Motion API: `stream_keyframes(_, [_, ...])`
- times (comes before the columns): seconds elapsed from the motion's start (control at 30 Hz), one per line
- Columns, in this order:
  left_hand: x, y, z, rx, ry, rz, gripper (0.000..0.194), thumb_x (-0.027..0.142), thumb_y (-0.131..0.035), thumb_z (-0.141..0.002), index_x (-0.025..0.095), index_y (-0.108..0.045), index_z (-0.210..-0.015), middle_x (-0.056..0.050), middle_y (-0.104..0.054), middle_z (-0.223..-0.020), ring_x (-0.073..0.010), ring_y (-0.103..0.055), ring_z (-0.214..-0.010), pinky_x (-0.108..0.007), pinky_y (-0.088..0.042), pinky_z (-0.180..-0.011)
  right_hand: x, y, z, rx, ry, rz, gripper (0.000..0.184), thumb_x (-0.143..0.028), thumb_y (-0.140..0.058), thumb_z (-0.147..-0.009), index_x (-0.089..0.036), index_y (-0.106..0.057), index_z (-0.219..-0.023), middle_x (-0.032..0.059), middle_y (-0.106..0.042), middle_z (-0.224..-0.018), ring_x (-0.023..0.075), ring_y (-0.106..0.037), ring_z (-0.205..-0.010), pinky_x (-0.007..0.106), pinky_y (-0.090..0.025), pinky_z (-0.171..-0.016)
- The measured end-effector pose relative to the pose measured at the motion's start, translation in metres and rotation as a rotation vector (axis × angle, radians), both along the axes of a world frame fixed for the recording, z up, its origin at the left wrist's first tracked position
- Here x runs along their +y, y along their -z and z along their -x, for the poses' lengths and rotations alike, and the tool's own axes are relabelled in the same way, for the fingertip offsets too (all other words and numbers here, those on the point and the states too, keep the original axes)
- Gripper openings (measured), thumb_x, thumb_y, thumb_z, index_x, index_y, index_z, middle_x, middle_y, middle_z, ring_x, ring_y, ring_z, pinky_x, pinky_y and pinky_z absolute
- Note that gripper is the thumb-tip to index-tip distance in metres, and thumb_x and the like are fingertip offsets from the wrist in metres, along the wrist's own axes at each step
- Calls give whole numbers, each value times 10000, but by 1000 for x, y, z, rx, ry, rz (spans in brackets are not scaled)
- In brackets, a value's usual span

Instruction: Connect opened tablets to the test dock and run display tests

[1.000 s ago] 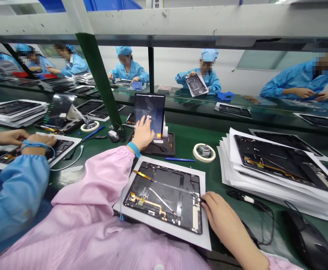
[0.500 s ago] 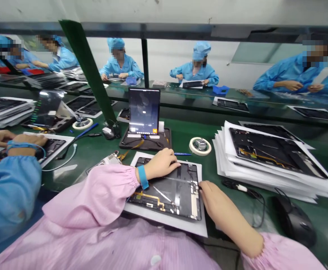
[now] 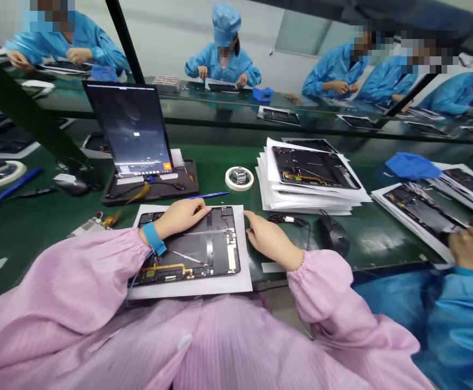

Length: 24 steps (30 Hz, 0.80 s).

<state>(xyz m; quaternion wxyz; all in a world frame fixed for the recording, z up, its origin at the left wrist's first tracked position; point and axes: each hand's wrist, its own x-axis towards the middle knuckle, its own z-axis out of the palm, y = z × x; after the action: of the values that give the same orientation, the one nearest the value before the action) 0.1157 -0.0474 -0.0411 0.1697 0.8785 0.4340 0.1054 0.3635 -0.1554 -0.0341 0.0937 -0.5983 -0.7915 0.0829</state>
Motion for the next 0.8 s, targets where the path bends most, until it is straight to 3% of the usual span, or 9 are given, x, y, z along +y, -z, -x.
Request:
stream_keyframes(0.1, [0,0,0,-5,2,2,369,463,-376,-930,194,-615,-850,-48,-674,-794,-210,-606,-721,-279,-377,-599,8,0,-2,16,135,-61,459,-120,-423,-813,-71,-467,-1267,105,-632,-903,212,-610,-775,340,-482,-749])
stream_keyframes(0.23, [1,1,0,-9,10,7,374,465,-369,-930,194,-618,-867,-49,-667,-785,-210,-602,-712,-282,-381,-602,11,-9,-13,156,273,-115,305,-136,-457,-755,-133,-586,-1031,33,-600,-759,168,-569,-667,299,-454,-692])
stream_keyframes(0.33, [1,1,0,-6,13,13,371,470,-374,-929,196,-618,-873,-47,-671,-792,-209,-604,-717,-280,-385,-608,7,-12,-18,190,244,-57,260,-147,-476,-738,-138,-533,-991,-5,-533,-685,148,-520,-610,274,-424,-621])
stream_keyframes(0.47, [1,1,0,2,6,16,367,470,-383,-929,192,-618,-876,-46,-673,-788,-209,-604,-713,-280,-378,-604,5,-10,-20,104,165,51,74,-162,-464,-801,-160,-530,-835,37,-562,-751,166,-542,-673,284,-429,-635])
stream_keyframes(0.67, [0,-1,0,7,15,30,372,474,-373,-934,190,-608,-881,-48,-674,-805,-208,-604,-730,-277,-363,-605,30,-10,-18,-128,180,-255,448,-31,-394,-815,-83,-475,-1253,183,-569,-1117,279,-553,-1001,398,-464,-831])
stream_keyframes(0.8, [1,0,1,3,15,31,383,478,-362,-936,187,-603,-871,-53,-669,-813,-205,-596,-724,-279,-351,-601,60,-3,0,-183,13,-238,374,-47,-400,-864,-118,-563,-1193,150,-602,-1095,267,-548,-1011,398,-448,-871])
